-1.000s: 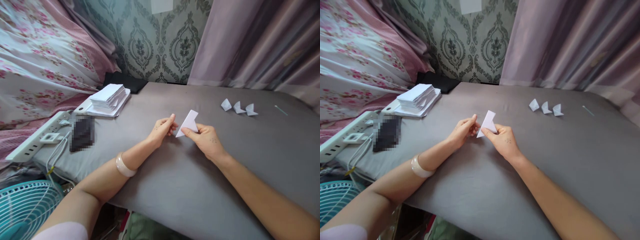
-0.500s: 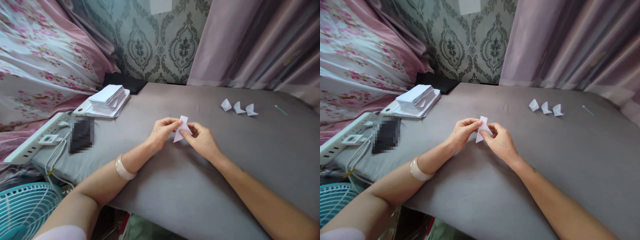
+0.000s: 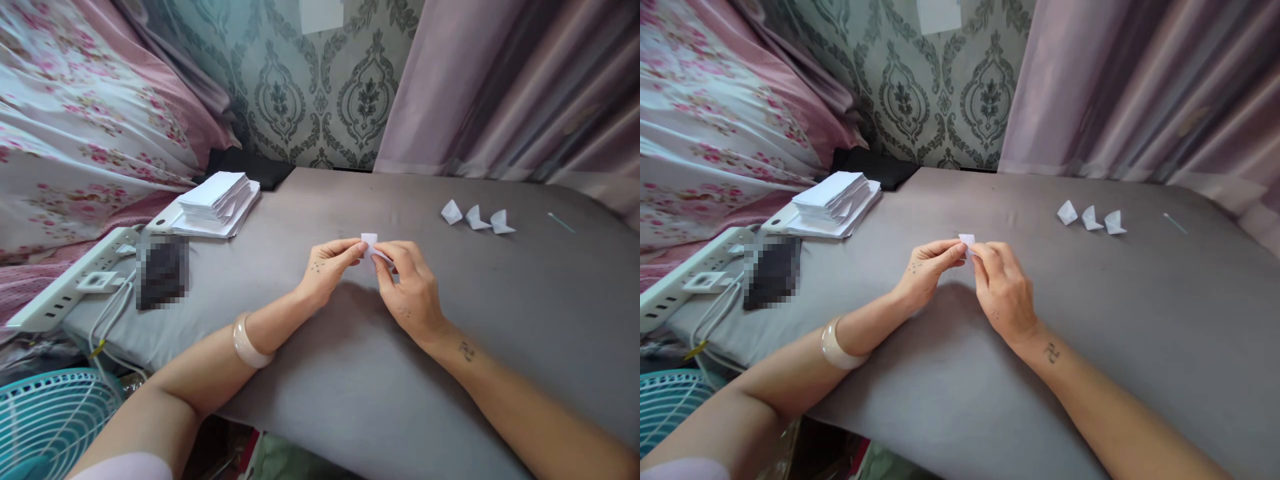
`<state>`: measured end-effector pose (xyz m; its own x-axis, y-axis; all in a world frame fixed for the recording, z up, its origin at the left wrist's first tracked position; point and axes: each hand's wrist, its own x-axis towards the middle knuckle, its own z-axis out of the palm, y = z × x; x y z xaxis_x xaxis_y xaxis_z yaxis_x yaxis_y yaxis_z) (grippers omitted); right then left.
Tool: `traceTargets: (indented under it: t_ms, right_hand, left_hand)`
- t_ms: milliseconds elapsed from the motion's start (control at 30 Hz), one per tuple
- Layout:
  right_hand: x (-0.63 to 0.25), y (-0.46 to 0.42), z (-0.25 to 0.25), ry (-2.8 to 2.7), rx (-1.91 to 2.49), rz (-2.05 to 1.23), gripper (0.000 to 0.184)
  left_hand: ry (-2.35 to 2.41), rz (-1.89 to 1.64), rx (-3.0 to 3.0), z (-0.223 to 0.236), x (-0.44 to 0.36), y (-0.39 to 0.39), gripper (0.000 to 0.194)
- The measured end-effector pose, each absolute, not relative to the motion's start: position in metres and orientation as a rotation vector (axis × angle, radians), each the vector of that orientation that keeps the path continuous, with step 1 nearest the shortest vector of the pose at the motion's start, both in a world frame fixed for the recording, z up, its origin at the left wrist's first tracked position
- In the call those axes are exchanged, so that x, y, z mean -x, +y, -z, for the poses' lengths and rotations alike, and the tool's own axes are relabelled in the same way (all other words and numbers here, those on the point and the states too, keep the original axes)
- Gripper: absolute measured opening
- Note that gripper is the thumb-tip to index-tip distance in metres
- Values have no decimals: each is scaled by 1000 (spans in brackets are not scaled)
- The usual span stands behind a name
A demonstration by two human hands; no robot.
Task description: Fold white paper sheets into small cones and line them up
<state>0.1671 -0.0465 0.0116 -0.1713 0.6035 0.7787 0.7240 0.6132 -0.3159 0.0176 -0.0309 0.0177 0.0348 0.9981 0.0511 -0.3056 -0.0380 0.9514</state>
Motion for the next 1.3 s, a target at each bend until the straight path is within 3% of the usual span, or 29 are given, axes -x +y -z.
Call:
traceTargets:
  t_ms: [233,533,867,1300]
  right_hand:
    - [-167,-47,-12,-1905,1063,351,25]
    - [-166,-46,-13,-1919,1069,271,30]
    - [-166,-45,-8,-1944,1070,239,36]
    - [-160,-46,-13,-1842,1048,-35,28]
  left_hand:
    - [946,-1331,-1047,-16,-17,-32,25]
    - [971,-1372,-1100,-16,-20,-33,20]
    - [913,-1360,-1066,-12,-22,-31,27]
    - [904,-1362,-1076,-9,-23,-32,30]
